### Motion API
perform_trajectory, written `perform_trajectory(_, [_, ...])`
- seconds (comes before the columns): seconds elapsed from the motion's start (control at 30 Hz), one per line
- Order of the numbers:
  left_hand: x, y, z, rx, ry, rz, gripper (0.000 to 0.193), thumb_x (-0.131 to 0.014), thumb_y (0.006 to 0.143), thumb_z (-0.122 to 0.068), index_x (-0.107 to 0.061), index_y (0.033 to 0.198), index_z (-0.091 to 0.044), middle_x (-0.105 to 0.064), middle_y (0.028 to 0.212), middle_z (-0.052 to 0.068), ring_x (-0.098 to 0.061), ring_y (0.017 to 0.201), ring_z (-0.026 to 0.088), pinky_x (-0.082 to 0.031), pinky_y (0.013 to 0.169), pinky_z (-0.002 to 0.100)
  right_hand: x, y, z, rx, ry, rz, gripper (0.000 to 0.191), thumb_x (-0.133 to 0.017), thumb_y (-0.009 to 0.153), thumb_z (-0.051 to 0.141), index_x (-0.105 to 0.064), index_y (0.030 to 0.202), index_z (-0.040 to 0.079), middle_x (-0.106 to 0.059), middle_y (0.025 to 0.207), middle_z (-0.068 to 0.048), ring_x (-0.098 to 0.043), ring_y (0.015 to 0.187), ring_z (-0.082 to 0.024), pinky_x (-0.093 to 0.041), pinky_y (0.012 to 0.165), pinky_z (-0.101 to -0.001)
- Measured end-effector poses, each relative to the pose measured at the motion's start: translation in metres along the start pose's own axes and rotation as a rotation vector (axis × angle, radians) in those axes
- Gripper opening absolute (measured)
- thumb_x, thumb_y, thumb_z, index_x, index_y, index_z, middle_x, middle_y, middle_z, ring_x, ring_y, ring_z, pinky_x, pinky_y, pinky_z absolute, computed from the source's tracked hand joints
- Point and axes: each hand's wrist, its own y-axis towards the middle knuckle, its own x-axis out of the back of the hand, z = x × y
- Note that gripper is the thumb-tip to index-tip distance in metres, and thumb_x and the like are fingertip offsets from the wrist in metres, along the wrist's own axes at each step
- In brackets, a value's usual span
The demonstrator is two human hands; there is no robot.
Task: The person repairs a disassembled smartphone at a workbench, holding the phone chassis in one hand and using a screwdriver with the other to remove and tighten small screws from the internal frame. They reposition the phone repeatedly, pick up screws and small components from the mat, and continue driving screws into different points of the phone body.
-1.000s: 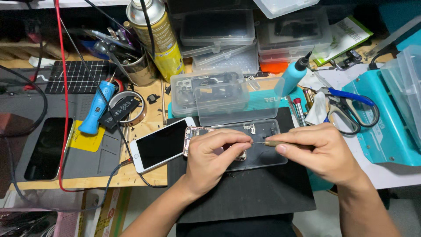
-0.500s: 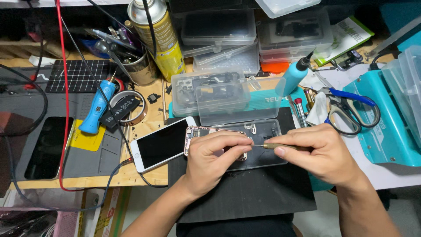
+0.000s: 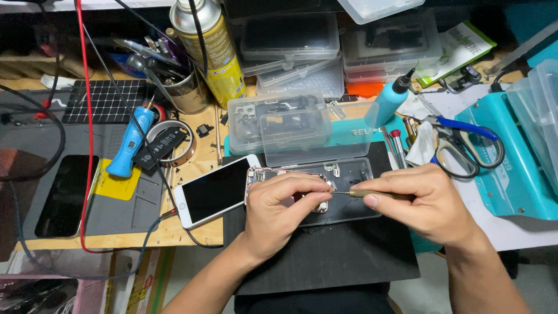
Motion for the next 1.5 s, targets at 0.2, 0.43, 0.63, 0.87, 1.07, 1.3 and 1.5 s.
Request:
perform_trajectory(0.2, [-0.0001, 0.0003, -0.0011, -0.056, -0.003, 0.012, 0.01, -0.078, 0.091, -0.004, -0.077, 0.1, -0.002, -0.078, 0.1, 0.008, -0.075, 0.09, 0.014, -0.058, 0.077, 0.025, -0.0004, 0.0007, 0.0015, 0.032, 0.001, 0.003, 0.023, -0.076, 0.082, 0.006, -0.081, 0.104, 0.002, -0.077, 0.07, -0.005, -0.063, 0.053, -0.008, -0.045, 0.048, -0.0235])
perform_trajectory(0.43, [-0.0008, 0.0001, -0.002, -0.029, 0.005, 0.022, 0.01, -0.078, 0.09, -0.004, -0.077, 0.1, -0.002, -0.079, 0.099, 0.008, -0.075, 0.087, 0.013, -0.057, 0.073, 0.024, 0.0016, 0.0017, 0.0045, 0.065, -0.044, 0.025, 0.023, -0.075, 0.081, 0.006, -0.081, 0.103, 0.002, -0.068, 0.061, -0.004, -0.056, 0.048, -0.008, -0.038, 0.044, -0.0257])
perform_trajectory(0.63, [0.0003, -0.0002, -0.0024, -0.034, 0.016, 0.005, 0.01, -0.079, 0.089, -0.005, -0.077, 0.099, -0.003, -0.079, 0.099, 0.008, -0.075, 0.085, 0.013, -0.057, 0.071, 0.024, 0.0008, 0.0017, 0.0039, 0.067, -0.035, 0.03, 0.023, -0.075, 0.082, 0.006, -0.081, 0.103, 0.002, -0.067, 0.06, -0.003, -0.055, 0.048, -0.008, -0.037, 0.044, -0.0258])
perform_trajectory(0.87, [-0.0011, 0.0004, -0.0023, -0.014, 0.014, -0.024, 0.009, -0.081, 0.087, -0.005, -0.077, 0.095, -0.004, -0.079, 0.096, 0.006, -0.071, 0.079, 0.011, -0.054, 0.066, 0.023, 0.0009, 0.0015, 0.0028, 0.073, -0.039, 0.029, 0.023, -0.075, 0.081, 0.006, -0.081, 0.103, 0.002, -0.065, 0.059, -0.003, -0.053, 0.047, -0.008, -0.036, 0.043, -0.026])
perform_trajectory(1.07, [-0.0007, 0.0009, -0.0032, -0.04, 0.01, -0.025, 0.007, -0.08, 0.088, -0.004, -0.077, 0.094, -0.004, -0.078, 0.095, 0.005, -0.071, 0.08, 0.011, -0.054, 0.066, 0.023, 0.0, 0.001, 0.0034, 0.08, -0.033, 0.021, 0.022, -0.075, 0.082, 0.006, -0.081, 0.103, 0.002, -0.068, 0.061, -0.003, -0.055, 0.048, -0.008, -0.038, 0.044, -0.0254])
perform_trajectory(1.3, [0.0007, 0.0008, -0.0048, -0.045, 0.027, -0.002, 0.006, -0.079, 0.089, -0.004, -0.076, 0.095, -0.003, -0.078, 0.094, 0.006, -0.072, 0.081, 0.012, -0.054, 0.066, 0.023, 0.0001, 0.0017, 0.0042, 0.059, -0.031, 0.027, 0.022, -0.075, 0.082, 0.006, -0.081, 0.103, 0.002, -0.069, 0.062, -0.003, -0.056, 0.048, -0.008, -0.039, 0.044, -0.0253])
perform_trajectory(1.5, [-0.0006, 0.0014, -0.0044, -0.051, 0.034, 0.01, 0.006, -0.077, 0.09, -0.004, -0.077, 0.096, -0.003, -0.078, 0.096, 0.006, -0.074, 0.083, 0.012, -0.056, 0.069, 0.024, -0.0006, 0.0021, 0.0052, 0.068, -0.045, 0.024, 0.024, -0.076, 0.081, 0.006, -0.081, 0.104, 0.003, -0.068, 0.062, -0.003, -0.056, 0.048, -0.008, -0.038, 0.044, -0.0252])
